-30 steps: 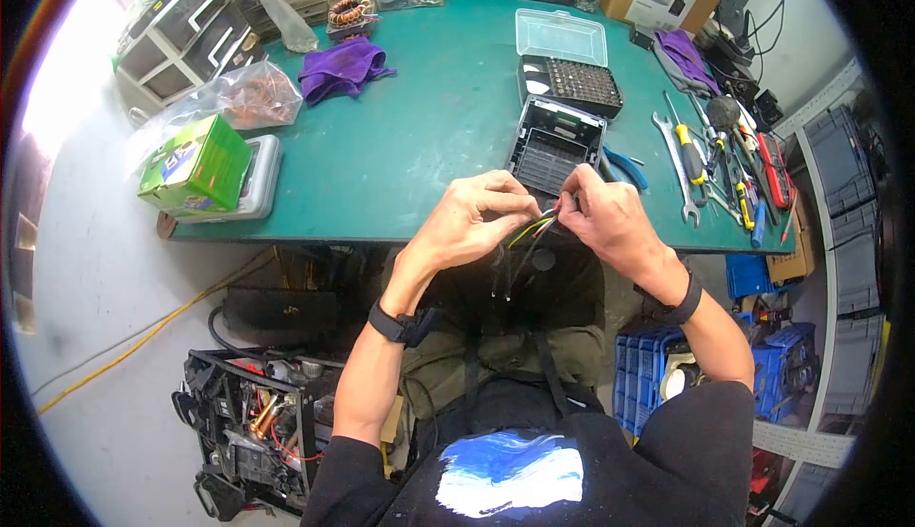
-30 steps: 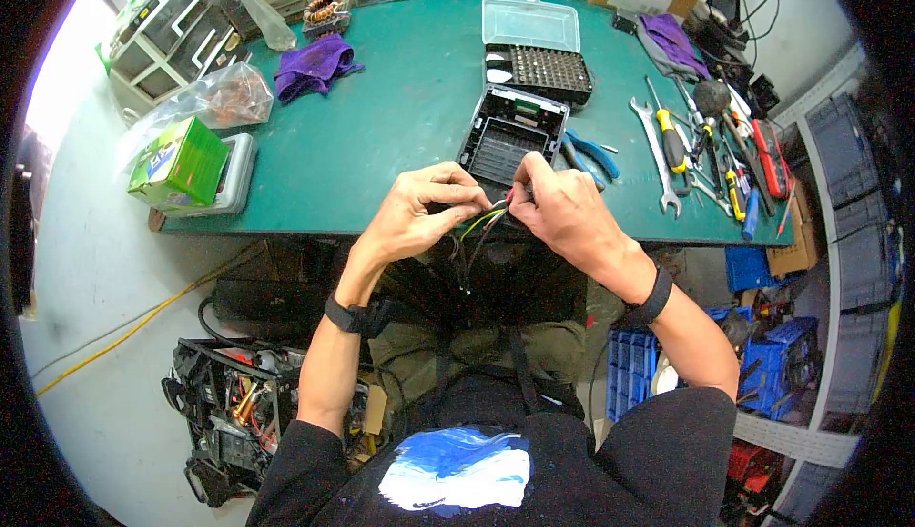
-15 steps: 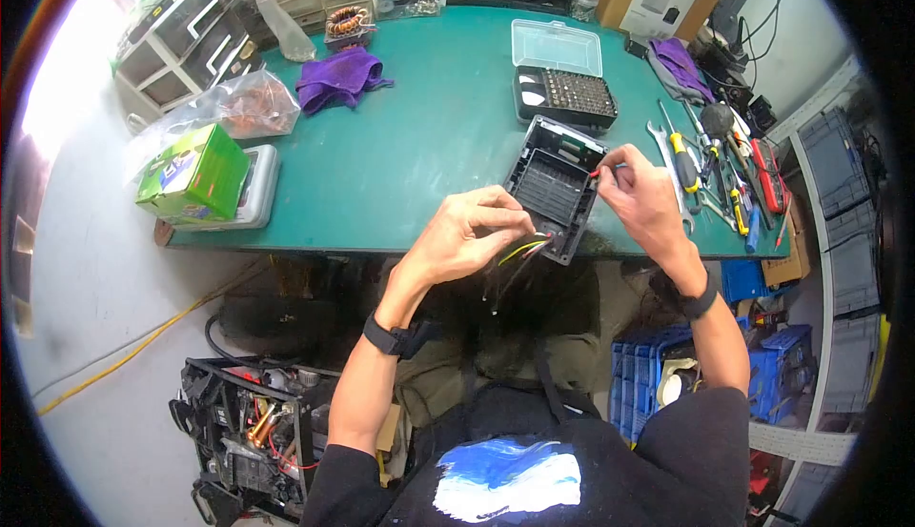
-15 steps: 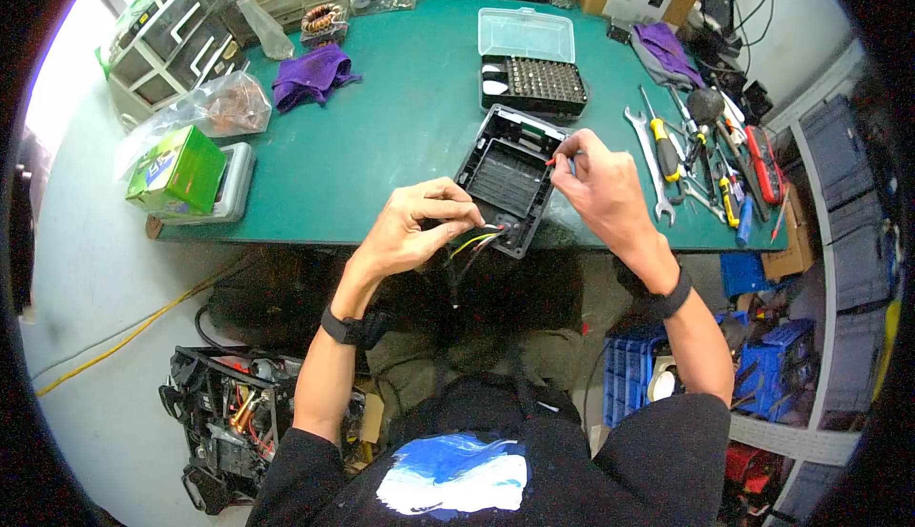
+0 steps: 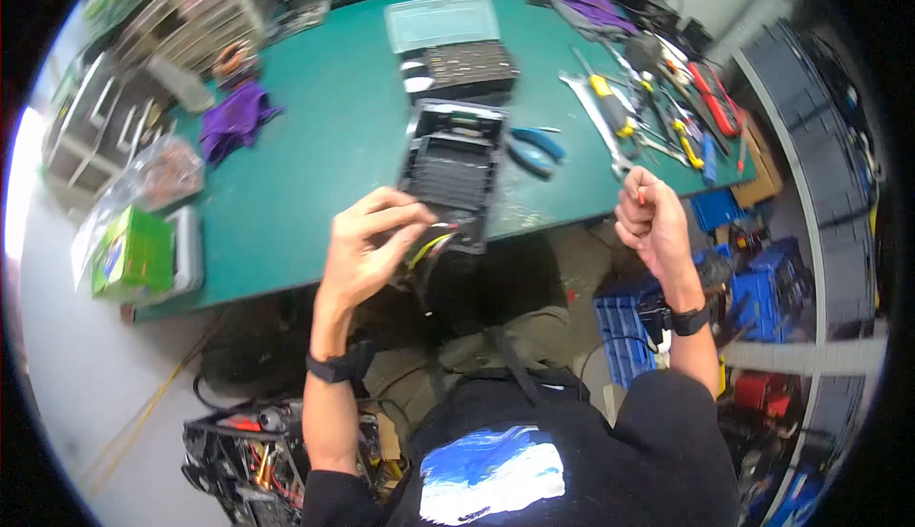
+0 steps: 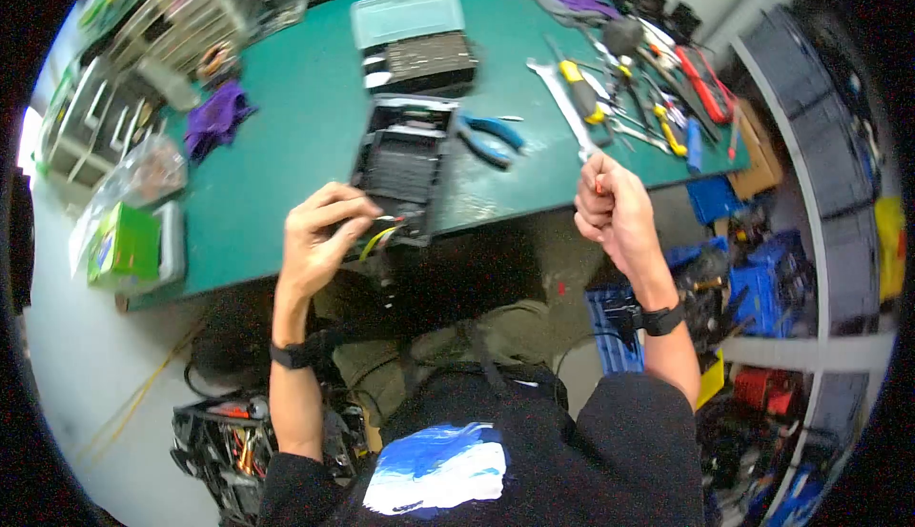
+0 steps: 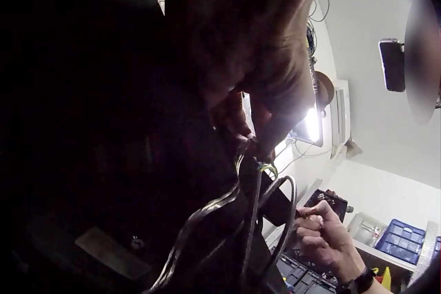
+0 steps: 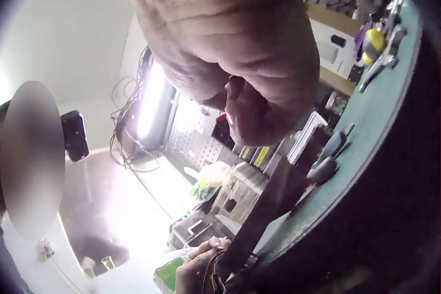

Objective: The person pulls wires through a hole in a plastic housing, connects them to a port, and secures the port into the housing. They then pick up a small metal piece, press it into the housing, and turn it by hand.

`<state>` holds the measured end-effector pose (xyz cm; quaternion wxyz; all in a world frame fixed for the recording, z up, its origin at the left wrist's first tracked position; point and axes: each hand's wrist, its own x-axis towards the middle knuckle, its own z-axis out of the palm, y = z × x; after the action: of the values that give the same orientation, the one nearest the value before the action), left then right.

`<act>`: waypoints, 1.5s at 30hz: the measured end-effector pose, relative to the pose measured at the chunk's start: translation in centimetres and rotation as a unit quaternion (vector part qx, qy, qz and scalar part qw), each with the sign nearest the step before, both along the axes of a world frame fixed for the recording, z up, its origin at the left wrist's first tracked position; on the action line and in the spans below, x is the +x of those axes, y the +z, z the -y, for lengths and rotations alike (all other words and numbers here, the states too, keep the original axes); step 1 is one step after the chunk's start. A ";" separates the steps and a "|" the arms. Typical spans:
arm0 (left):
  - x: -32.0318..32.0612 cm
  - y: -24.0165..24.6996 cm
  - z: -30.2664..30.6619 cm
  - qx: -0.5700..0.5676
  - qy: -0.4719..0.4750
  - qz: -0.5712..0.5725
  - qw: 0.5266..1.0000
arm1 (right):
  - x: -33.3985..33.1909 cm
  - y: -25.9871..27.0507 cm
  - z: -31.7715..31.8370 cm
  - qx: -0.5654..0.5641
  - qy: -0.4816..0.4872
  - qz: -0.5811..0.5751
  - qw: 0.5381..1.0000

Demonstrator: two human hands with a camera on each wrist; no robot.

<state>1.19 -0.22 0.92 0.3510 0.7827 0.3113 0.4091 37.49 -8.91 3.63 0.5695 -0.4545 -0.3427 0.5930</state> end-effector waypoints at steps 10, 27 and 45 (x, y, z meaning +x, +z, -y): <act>0.2 -0.3 0.4 -0.041 0.040 -0.025 0.998 | 10.3 -15.0 9.6 -0.099 -0.194 -0.202 0.955; -3.2 -2.7 -0.7 -0.015 0.102 -0.084 0.991 | 15.1 -31.9 17.7 -0.175 -0.372 -0.305 0.859; -3.8 -2.9 -0.8 -0.005 0.110 -0.097 0.989 | 38.0 -32.1 0.1 -0.164 -0.553 -0.025 0.816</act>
<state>-2.58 0.58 -1.93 0.2762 0.7775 0.4303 0.3661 75.45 -9.06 -28.43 0.7272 -0.6389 0.0832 0.2367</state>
